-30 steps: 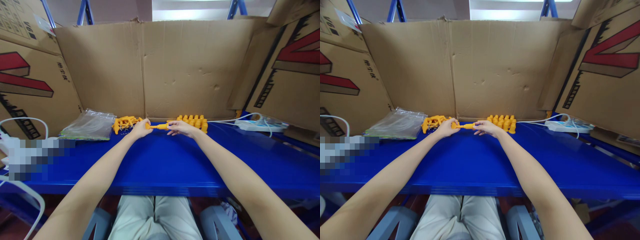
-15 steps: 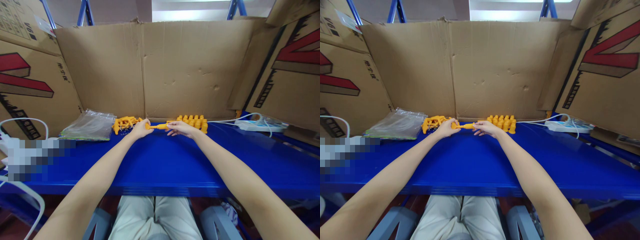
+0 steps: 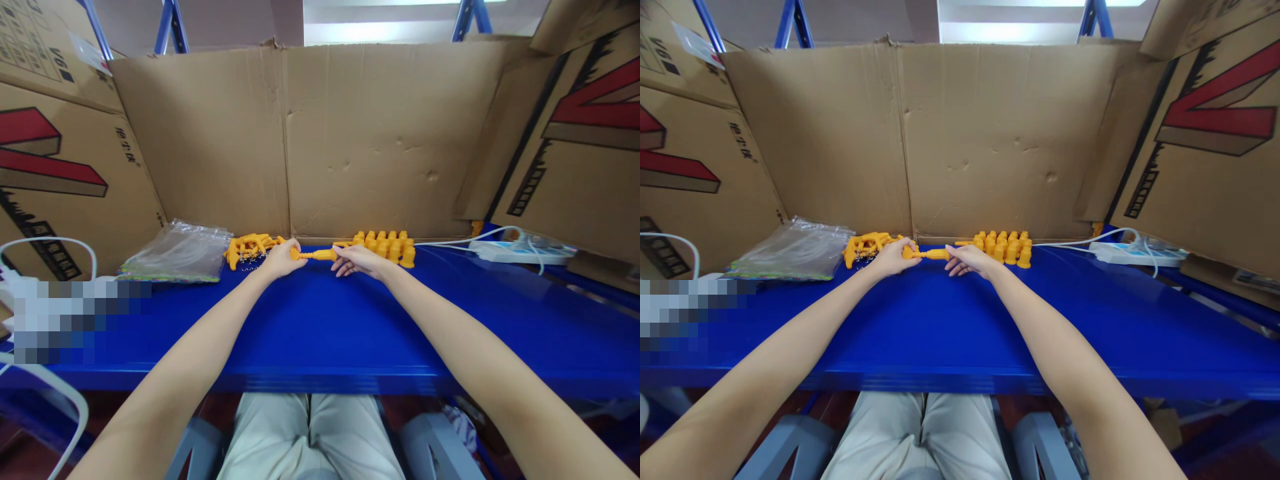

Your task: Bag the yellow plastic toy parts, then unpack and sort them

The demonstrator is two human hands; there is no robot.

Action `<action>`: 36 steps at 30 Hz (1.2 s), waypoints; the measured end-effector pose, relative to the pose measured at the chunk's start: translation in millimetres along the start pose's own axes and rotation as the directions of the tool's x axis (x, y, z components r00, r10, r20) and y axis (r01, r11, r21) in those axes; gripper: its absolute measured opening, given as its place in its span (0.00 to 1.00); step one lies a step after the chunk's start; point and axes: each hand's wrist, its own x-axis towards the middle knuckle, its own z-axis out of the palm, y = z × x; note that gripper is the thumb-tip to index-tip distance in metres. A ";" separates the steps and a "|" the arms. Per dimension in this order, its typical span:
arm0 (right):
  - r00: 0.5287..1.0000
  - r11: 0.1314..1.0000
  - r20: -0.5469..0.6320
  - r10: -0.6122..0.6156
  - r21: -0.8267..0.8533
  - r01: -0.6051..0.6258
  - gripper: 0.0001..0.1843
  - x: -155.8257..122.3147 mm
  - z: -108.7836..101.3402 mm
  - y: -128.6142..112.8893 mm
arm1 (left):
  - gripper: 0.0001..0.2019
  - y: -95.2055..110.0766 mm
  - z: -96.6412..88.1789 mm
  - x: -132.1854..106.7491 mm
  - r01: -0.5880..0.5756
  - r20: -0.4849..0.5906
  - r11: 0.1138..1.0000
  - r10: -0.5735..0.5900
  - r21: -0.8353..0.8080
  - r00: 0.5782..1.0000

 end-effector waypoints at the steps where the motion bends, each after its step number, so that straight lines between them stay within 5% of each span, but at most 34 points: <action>1: 1.000 1.000 0.000 0.004 0.006 -0.004 0.17 -0.1 0.7 -0.1 | 0.12 -0.1 -0.1 -0.1 -0.001 -0.001 1.000 0.001 0.000 1.000; 17: 0.993 0.927 0.080 0.086 0.360 -0.109 0.13 5.3 5.1 -1.3 | 0.13 -3.0 1.0 1.0 0.008 -0.012 1.000 -0.008 0.006 1.000; 22: 0.998 0.881 -0.009 0.058 0.471 -0.046 0.06 5.8 11.4 -5.3 | 0.15 -6.4 2.3 0.8 -0.012 0.032 1.000 0.012 -0.005 0.999; 26: 0.991 0.883 -0.124 -0.049 0.458 0.101 0.04 15.8 6.9 -11.6 | 0.25 -9.4 3.9 0.2 -0.053 -0.031 0.999 0.052 -0.014 0.998; 29: 0.936 0.931 -0.304 -0.176 0.256 0.259 0.07 26.3 -2.4 -16.3 | 0.29 -12.9 4.8 0.4 -0.038 -0.068 0.999 0.038 -0.011 0.997; 32: 0.830 0.926 -0.412 -0.374 -0.202 0.317 0.14 35.9 -12.3 -14.7 | 0.24 -17.0 4.9 0.9 -0.028 -0.054 0.998 0.031 0.057 0.998; 36: 0.770 0.577 -0.165 -0.616 -0.761 0.298 0.16 43.6 -20.6 0.9 | 0.20 -21.9 4.8 1.6 -0.053 -0.030 0.992 0.057 0.110 0.998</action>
